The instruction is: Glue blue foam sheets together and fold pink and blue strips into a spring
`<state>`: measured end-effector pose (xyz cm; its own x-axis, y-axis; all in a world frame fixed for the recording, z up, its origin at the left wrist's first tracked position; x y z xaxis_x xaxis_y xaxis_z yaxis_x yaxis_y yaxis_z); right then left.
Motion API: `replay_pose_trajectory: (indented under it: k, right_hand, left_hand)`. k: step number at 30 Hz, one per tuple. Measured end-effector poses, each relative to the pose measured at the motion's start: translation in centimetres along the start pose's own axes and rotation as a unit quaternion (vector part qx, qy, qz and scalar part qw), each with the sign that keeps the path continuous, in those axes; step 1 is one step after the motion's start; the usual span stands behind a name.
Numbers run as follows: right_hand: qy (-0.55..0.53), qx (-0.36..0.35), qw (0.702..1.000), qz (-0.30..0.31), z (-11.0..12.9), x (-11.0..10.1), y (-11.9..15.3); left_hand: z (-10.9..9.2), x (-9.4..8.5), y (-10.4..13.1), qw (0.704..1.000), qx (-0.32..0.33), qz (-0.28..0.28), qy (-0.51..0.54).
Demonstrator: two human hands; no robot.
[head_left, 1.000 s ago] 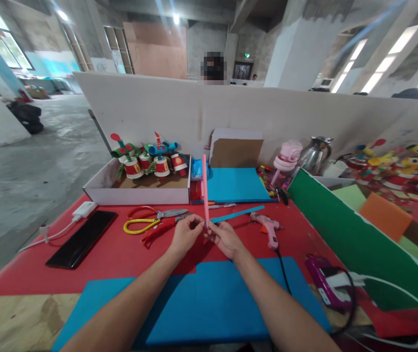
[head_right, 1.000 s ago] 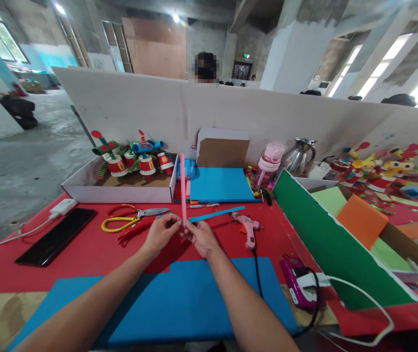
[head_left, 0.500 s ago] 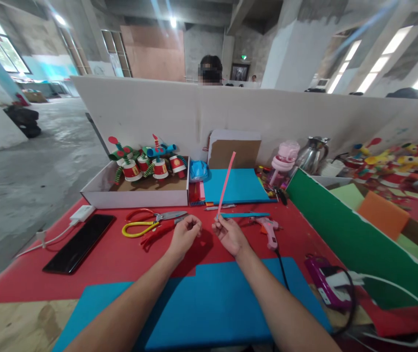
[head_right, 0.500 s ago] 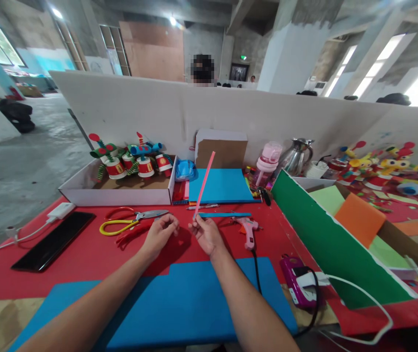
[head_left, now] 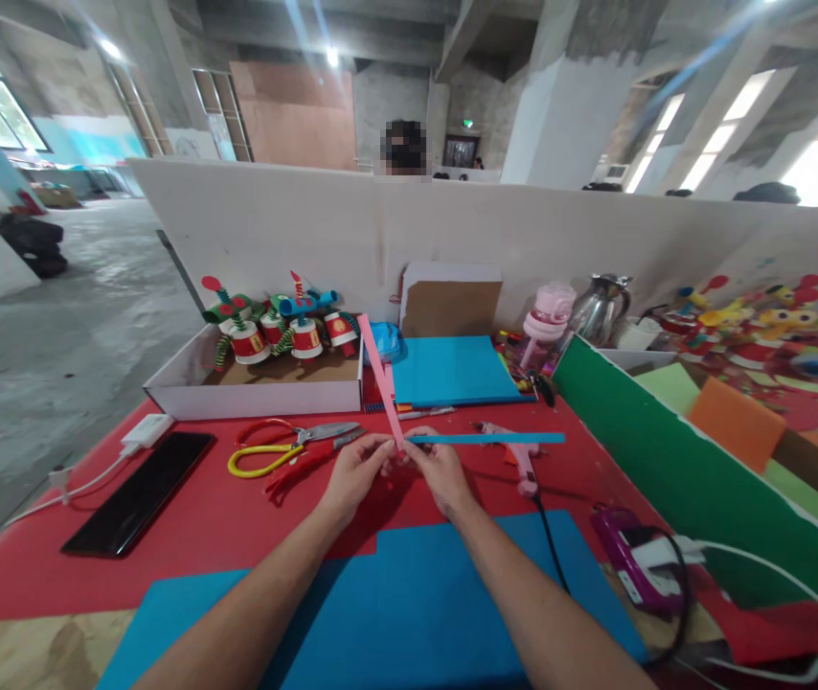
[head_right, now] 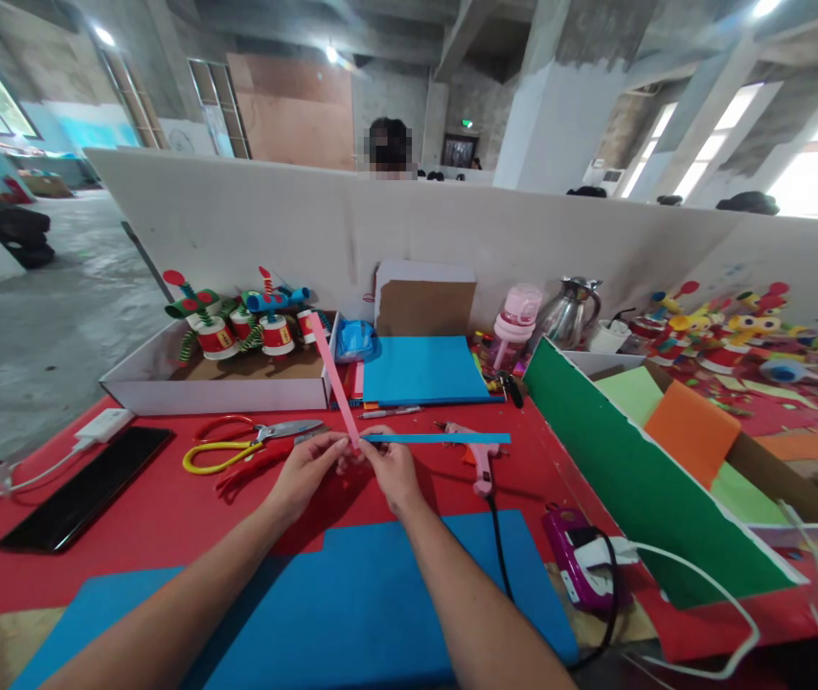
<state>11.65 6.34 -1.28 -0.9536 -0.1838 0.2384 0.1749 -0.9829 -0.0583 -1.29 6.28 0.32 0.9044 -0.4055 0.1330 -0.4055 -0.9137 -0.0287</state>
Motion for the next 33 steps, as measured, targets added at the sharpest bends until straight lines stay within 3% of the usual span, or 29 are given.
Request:
replay_pose_trajectory:
  k: [7, 12, 20, 27, 31, 33]
  right_hand:
    - [0.151, -0.035, 0.988, 0.013, 0.5, 0.1, 0.1]
    - [0.204, -0.039, 0.978, 0.007, 0.7, 0.2, 0.5]
    - [0.169, -0.033, 0.985, 0.027, 0.7, 0.6, 0.3]
    - [0.223, -0.063, 0.973, 0.003, 1.6, 0.5, 0.8]
    - [0.171, -0.068, 0.981, 0.069, 1.9, 1.2, 0.6]
    - [0.129, -0.056, 0.987, 0.073, 1.6, 1.1, 0.5]
  left_hand:
    - [0.1, -0.4, 0.1, 0.999, -0.022, -0.024, -0.024]
    - [0.2, -0.5, 0.0, 0.999, -0.022, -0.034, -0.013]
    - [0.3, -0.9, 0.0, 0.998, -0.018, -0.041, -0.042]
    - [-0.3, -0.6, 0.1, 0.997, -0.006, -0.041, -0.059]
    - [-0.4, -0.7, 0.1, 0.998, 0.006, -0.039, -0.04]
    - [-0.4, -0.7, 0.1, 0.998, 0.007, -0.042, -0.039]
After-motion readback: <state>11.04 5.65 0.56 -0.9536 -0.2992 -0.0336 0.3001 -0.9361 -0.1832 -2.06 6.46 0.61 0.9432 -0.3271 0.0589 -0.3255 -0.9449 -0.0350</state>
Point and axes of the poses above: each hand's wrist, its own y-axis away from the middle knuckle, its own x-axis out of the palm, z = x × y, the point moved 5 cm from there along -y, towards the middle knuckle, and after that the axes turned 12 degrees about z, right-handed, at the moved point
